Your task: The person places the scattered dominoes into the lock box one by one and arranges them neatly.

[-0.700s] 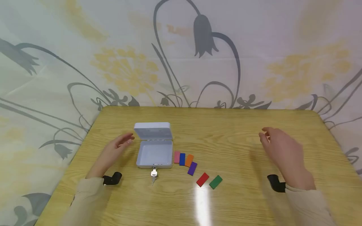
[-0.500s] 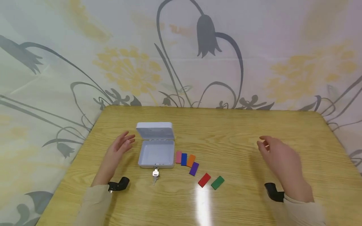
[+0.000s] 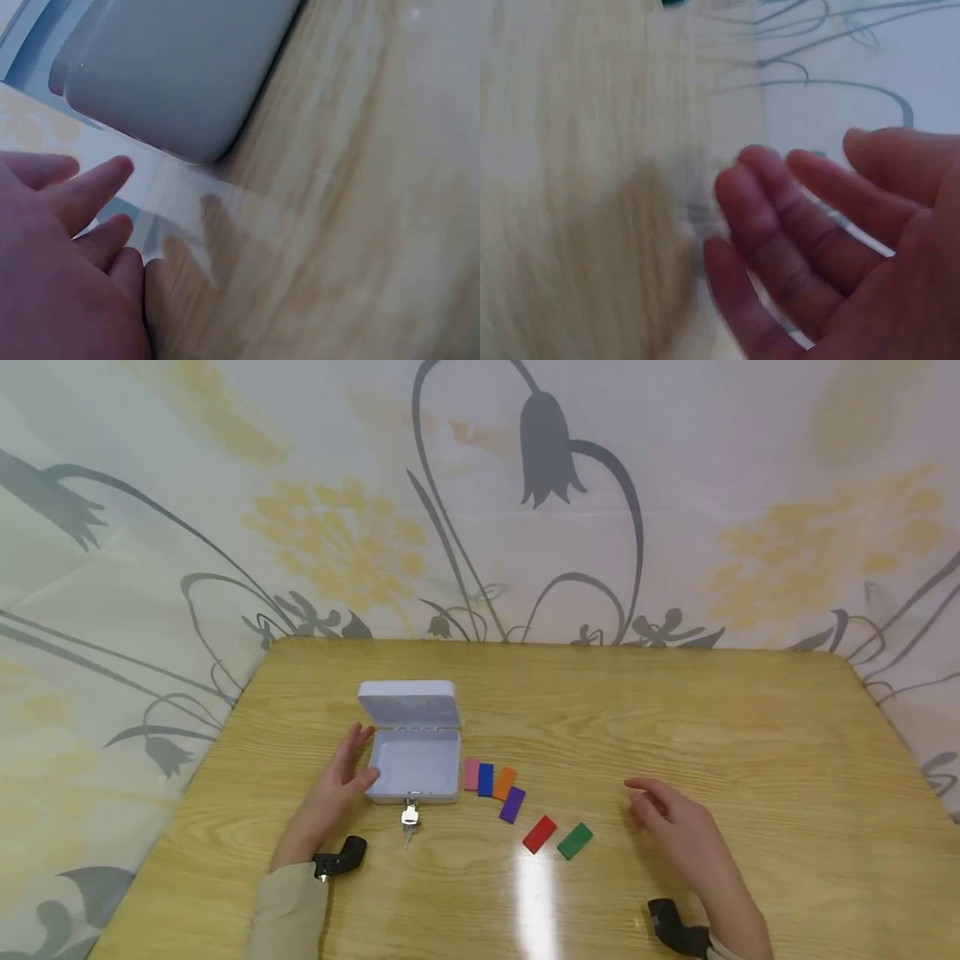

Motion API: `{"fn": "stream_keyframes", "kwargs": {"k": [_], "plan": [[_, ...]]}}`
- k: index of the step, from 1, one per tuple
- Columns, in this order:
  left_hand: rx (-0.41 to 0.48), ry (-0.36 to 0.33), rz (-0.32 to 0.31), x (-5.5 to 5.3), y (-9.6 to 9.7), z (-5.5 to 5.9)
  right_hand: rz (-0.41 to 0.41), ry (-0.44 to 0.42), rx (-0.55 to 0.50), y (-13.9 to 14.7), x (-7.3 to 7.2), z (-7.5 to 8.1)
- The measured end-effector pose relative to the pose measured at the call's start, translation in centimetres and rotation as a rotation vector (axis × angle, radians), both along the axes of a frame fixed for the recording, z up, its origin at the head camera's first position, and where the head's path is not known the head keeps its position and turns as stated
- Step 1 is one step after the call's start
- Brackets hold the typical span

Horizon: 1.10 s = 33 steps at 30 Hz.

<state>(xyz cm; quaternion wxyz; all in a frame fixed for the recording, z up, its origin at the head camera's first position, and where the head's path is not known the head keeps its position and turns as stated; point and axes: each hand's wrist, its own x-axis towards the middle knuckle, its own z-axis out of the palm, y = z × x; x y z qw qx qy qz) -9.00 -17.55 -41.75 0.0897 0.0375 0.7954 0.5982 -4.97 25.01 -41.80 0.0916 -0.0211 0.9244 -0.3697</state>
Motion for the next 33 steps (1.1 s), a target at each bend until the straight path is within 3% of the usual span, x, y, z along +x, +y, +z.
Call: {"fn": "stream_keyframes", "kwargs": {"k": [3,10,14,22,26,33], "plan": [[-0.095,-0.013,-0.039,0.1,0.4,0.1,0.018,-0.037,-0.033,-0.9,0.4,-0.4],[-0.175,-0.034,-0.046,-0.9,-0.4,-3.5,0.056,-0.033,-0.015,-2.7,0.3,-1.6],[-0.217,0.011,-0.057,-0.9,-0.3,-3.4,0.083,-0.011,-0.022,-3.6,0.5,-1.7],[-0.326,0.101,-0.048,-1.3,0.4,-3.1,0.081,0.055,0.082,-4.3,1.2,-1.2],[-0.362,0.079,-0.042,-1.1,0.3,-3.1,0.093,0.035,0.144,-4.6,1.3,-1.5],[-0.318,0.068,-0.031,-1.1,0.3,-3.4,0.128,0.092,0.255,-5.2,1.3,-1.9]]}}
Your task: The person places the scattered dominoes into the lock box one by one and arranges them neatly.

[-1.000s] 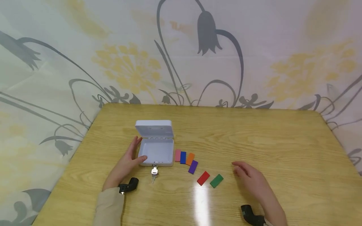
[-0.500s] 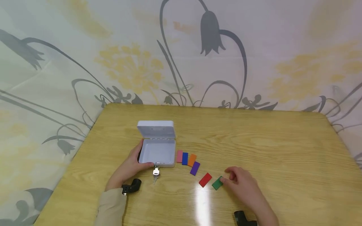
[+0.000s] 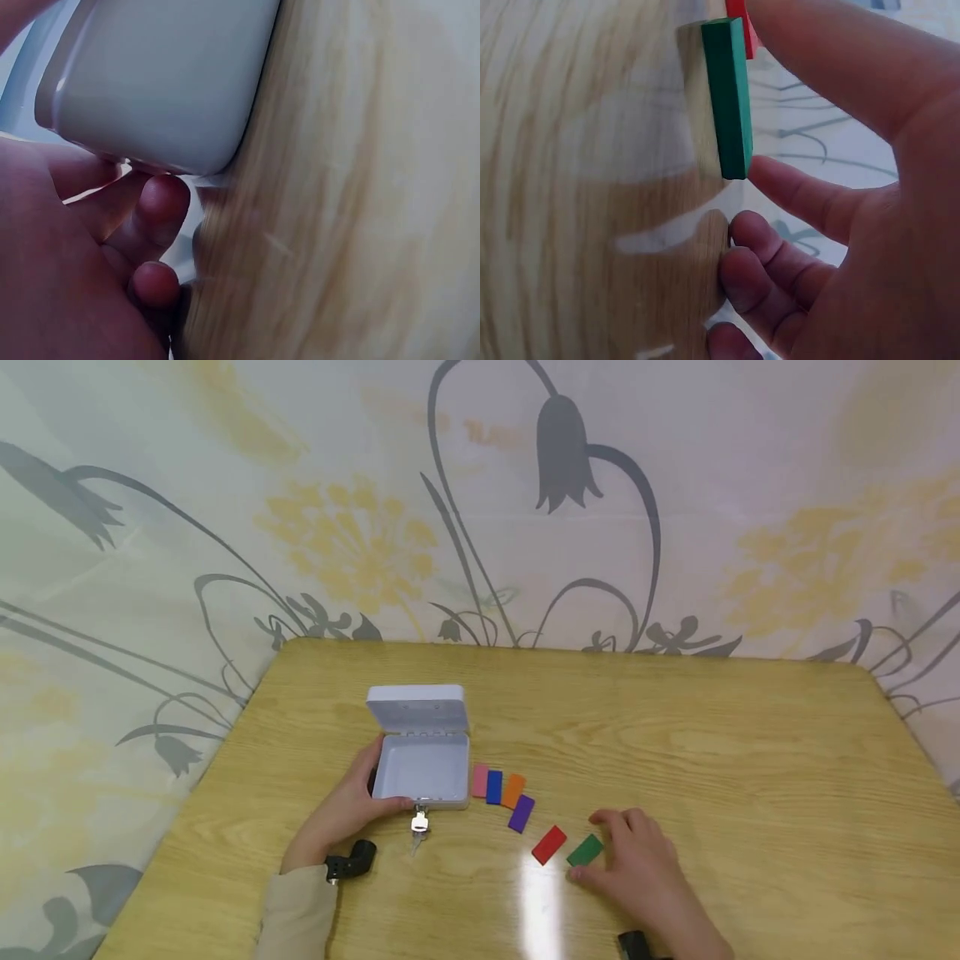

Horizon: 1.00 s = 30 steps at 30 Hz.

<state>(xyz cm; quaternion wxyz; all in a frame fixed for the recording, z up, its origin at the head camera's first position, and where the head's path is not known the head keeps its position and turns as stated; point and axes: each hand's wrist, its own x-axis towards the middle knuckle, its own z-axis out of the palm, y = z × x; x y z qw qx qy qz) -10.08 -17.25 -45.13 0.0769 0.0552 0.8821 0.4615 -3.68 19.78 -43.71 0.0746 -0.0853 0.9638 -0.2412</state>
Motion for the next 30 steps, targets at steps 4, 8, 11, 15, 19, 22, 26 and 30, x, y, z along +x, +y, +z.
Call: {"fn": "stream_keyframes", "kwargs": {"k": [4,8,11,15,19,22,26,30], "plan": [[0.031,-0.024,-0.002,0.01,0.27,-0.40,0.000,0.019,0.027,-0.02,0.01,0.01],[0.047,-0.025,0.005,-0.06,0.30,-0.52,0.002,0.012,0.023,0.05,-0.09,0.04],[0.060,-0.012,-0.007,-0.19,0.17,-0.50,0.000,-0.003,0.009,0.07,-0.16,0.00],[0.071,-0.002,-0.019,-0.29,0.00,-0.40,-0.019,-0.029,-0.028,0.05,-0.29,-0.02],[0.086,0.018,-0.035,-0.37,-0.11,-0.35,-0.037,-0.041,-0.062,-0.01,-0.31,0.04],[0.101,0.036,-0.066,-0.36,-0.01,-0.60,-0.044,-0.029,-0.067,0.10,-0.18,0.05],[0.104,0.040,-0.073,-0.23,-0.03,-0.79,-0.039,-0.013,-0.076,0.15,-0.13,-0.05],[0.112,0.030,-0.062,-0.35,-0.23,-0.69,-0.048,0.001,-0.092,0.07,-0.22,-0.18]]}}
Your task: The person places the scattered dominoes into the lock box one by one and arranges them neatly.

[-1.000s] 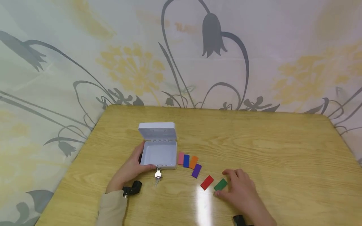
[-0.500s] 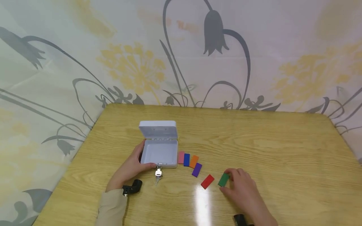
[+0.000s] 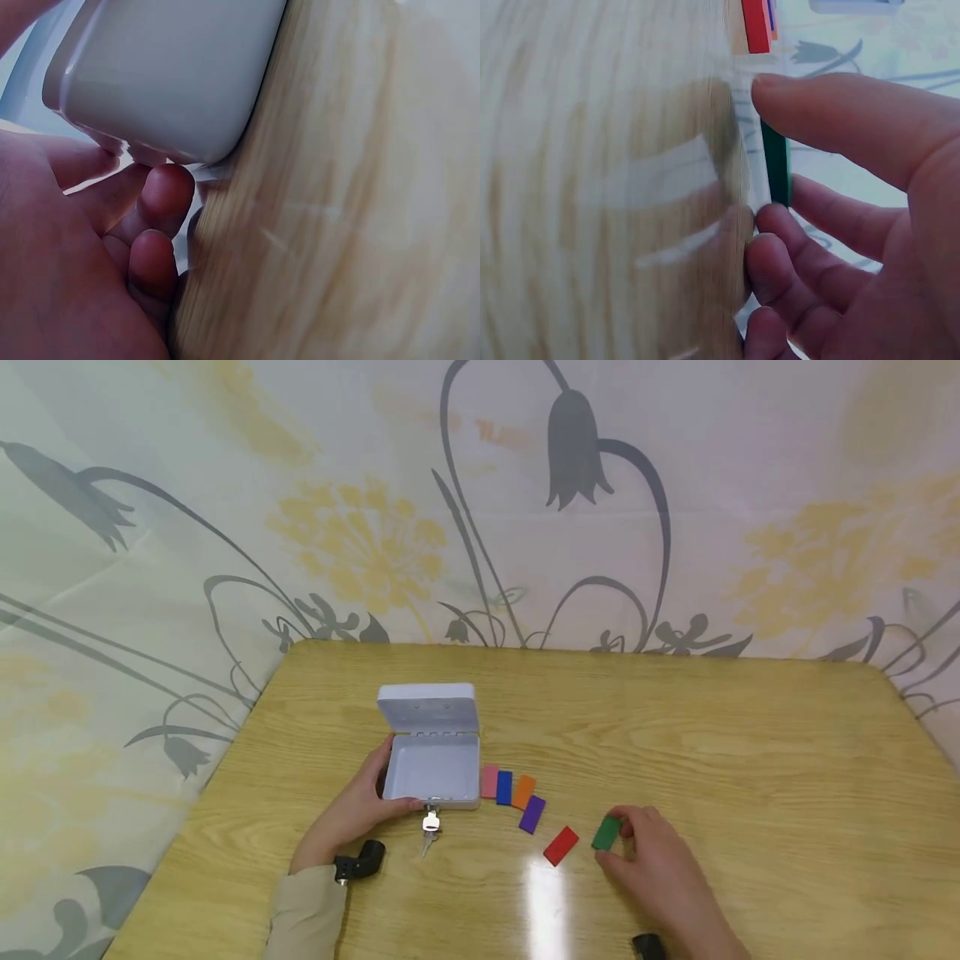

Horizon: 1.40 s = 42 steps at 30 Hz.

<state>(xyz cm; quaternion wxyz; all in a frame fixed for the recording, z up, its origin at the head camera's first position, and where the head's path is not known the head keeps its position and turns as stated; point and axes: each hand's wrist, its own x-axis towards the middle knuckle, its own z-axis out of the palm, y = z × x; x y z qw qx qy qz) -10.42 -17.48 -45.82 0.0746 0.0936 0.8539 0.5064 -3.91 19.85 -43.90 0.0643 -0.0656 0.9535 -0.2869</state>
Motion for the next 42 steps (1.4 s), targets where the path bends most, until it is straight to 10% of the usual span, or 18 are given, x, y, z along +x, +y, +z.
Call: {"fn": "stream_keyframes", "kwargs": {"k": [11,35,42], "plan": [[0.055,-0.071,-0.009,1.6,0.6,3.7,-0.001,0.032,-0.050,-0.7,-0.6,0.1],[0.021,-0.087,0.001,1.2,0.4,4.1,0.134,0.041,-0.099,-4.8,-4.4,3.0],[0.034,-0.094,0.003,0.7,0.2,2.0,0.139,0.059,-0.138,-6.2,-5.4,3.4]]}}
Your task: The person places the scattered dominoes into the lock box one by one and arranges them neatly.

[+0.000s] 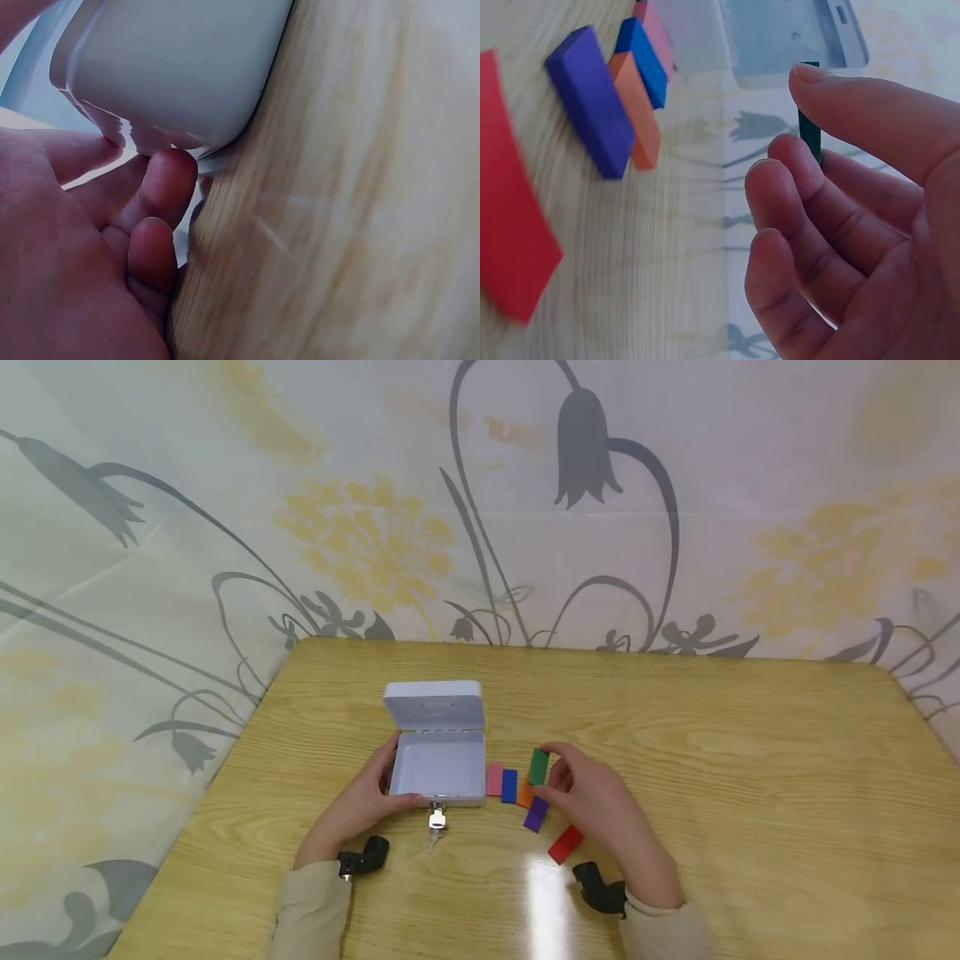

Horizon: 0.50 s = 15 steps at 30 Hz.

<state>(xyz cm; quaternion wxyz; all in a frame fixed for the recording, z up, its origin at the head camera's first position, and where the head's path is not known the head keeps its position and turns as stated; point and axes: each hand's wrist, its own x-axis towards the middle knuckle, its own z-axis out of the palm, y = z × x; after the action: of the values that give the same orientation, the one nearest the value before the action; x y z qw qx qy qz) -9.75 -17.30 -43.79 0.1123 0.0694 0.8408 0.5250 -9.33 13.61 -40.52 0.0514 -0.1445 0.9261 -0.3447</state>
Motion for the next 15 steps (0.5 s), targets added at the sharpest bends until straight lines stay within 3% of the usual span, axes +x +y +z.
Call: {"fn": "stream_keyframes", "kwargs": {"k": [3,6,11,15], "plan": [[-0.062,0.030,0.020,-0.4,-0.4,-1.3,0.022,-0.023,-0.024,-0.9,-0.5,0.1],[-0.107,0.061,0.026,-0.5,-0.6,-1.8,0.037,-0.045,-0.038,-1.7,-1.0,0.3],[-0.114,0.053,0.034,-0.5,-0.5,-1.7,0.061,-0.024,-0.049,-3.3,-1.7,0.6],[-0.113,0.034,0.034,-0.3,-0.3,-0.9,0.084,0.010,-0.065,-4.7,-2.2,0.6]]}}
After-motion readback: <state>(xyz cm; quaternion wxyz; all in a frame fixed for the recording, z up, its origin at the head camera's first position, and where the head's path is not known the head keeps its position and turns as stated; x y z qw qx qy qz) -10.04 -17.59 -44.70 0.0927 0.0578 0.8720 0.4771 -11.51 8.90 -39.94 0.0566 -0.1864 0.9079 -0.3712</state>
